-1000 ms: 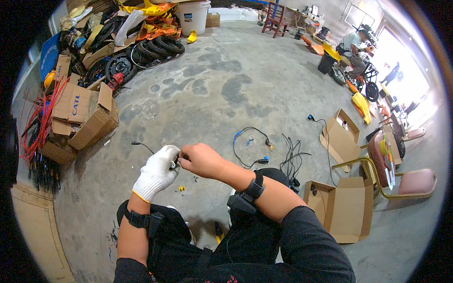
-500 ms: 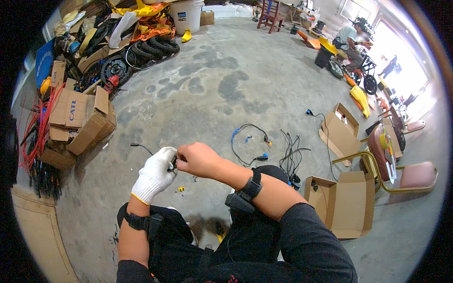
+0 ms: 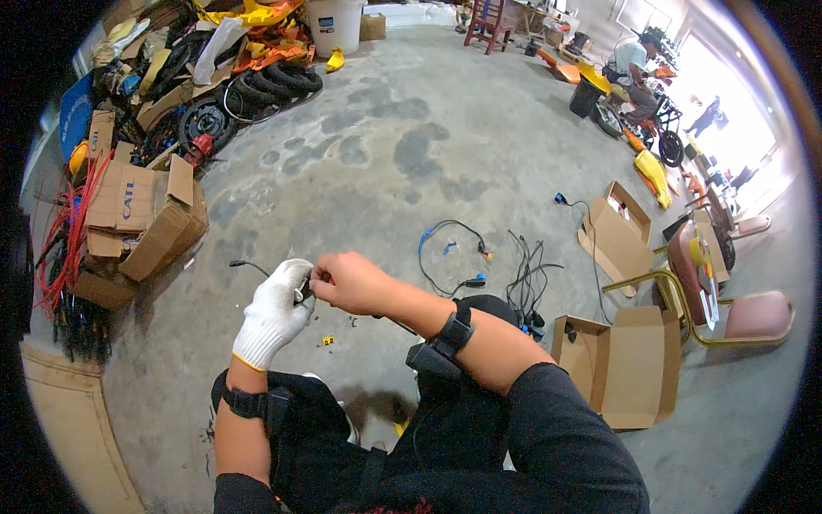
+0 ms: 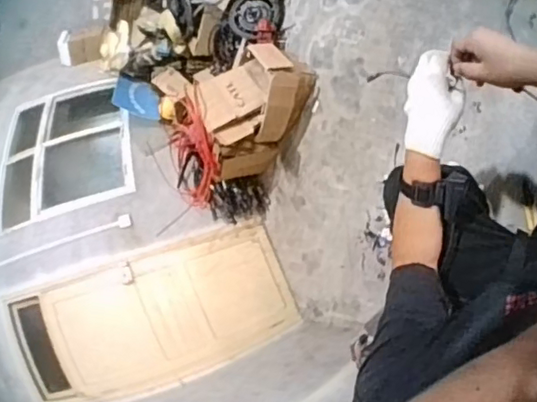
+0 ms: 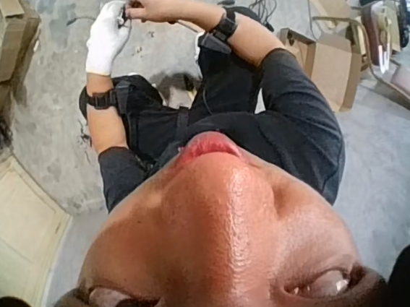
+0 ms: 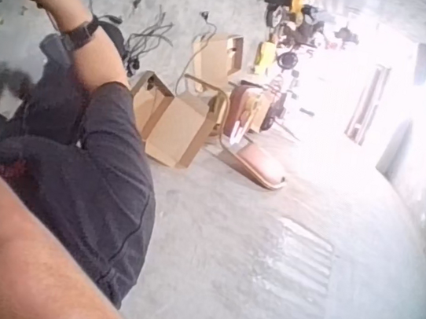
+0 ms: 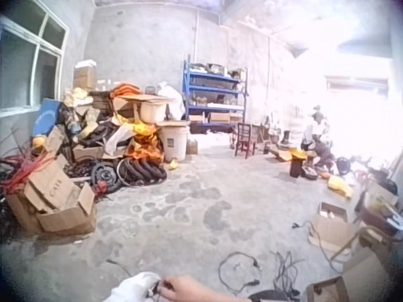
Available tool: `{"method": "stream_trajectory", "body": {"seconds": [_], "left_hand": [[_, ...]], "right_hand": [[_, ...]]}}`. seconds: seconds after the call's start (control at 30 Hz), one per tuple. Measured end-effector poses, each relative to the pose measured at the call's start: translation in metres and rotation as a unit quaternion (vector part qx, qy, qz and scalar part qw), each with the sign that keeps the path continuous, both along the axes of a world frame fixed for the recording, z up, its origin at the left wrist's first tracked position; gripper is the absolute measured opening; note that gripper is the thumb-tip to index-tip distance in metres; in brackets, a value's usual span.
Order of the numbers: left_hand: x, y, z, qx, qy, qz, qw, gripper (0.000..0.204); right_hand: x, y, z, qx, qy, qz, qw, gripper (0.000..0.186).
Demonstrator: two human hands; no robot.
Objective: Use a screwdriver to dismantle or repair a plastic component housing while seated on the floor.
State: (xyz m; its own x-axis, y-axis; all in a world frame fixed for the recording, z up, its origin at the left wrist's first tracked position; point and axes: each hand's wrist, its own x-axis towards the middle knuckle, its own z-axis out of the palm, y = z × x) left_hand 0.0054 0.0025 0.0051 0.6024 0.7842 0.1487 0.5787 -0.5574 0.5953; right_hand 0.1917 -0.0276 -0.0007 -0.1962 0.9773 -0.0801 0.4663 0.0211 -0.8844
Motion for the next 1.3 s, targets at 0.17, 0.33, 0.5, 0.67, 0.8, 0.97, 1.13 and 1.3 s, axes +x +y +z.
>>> {"method": "stream_trajectory", "body": {"seconds": [0.17, 0.33, 0.5, 0.67, 0.8, 0.97, 1.13, 1.3], "left_hand": [[0.000, 0.004, -0.002, 0.005, -0.012, 0.010, 1.000, 0.037], [0.002, 0.005, -0.001, 0.006, -0.028, 0.018, 0.999, 0.029], [0.001, 0.009, -0.005, 0.011, -0.027, 0.004, 1.000, 0.031], [0.002, 0.012, -0.007, 0.013, -0.033, 0.005, 0.999, 0.038], [0.005, 0.010, -0.004, 0.000, -0.025, 0.012, 1.000, 0.038], [0.005, 0.007, -0.001, -0.005, -0.028, 0.011, 1.000, 0.033], [0.004, 0.003, -0.001, -0.007, -0.038, 0.009, 0.999, 0.029], [0.006, -0.002, 0.003, -0.028, -0.024, 0.018, 0.999, 0.036]], "right_hand": [[-0.002, 0.006, -0.012, 0.048, 0.013, -0.006, 0.999, 0.023], [-0.002, 0.009, -0.013, 0.044, 0.022, -0.014, 0.999, 0.023], [0.000, 0.013, -0.014, 0.044, 0.015, -0.014, 0.999, 0.023], [0.000, 0.014, -0.012, 0.004, 0.061, -0.023, 0.998, 0.023], [0.004, 0.015, -0.018, 0.011, 0.066, -0.033, 0.997, 0.022], [0.003, 0.011, -0.011, 0.034, 0.033, -0.036, 0.998, 0.022], [0.004, 0.007, -0.007, 0.035, 0.021, -0.030, 0.999, 0.022], [0.002, 0.001, -0.006, 0.049, 0.008, -0.036, 0.998, 0.021]]}}
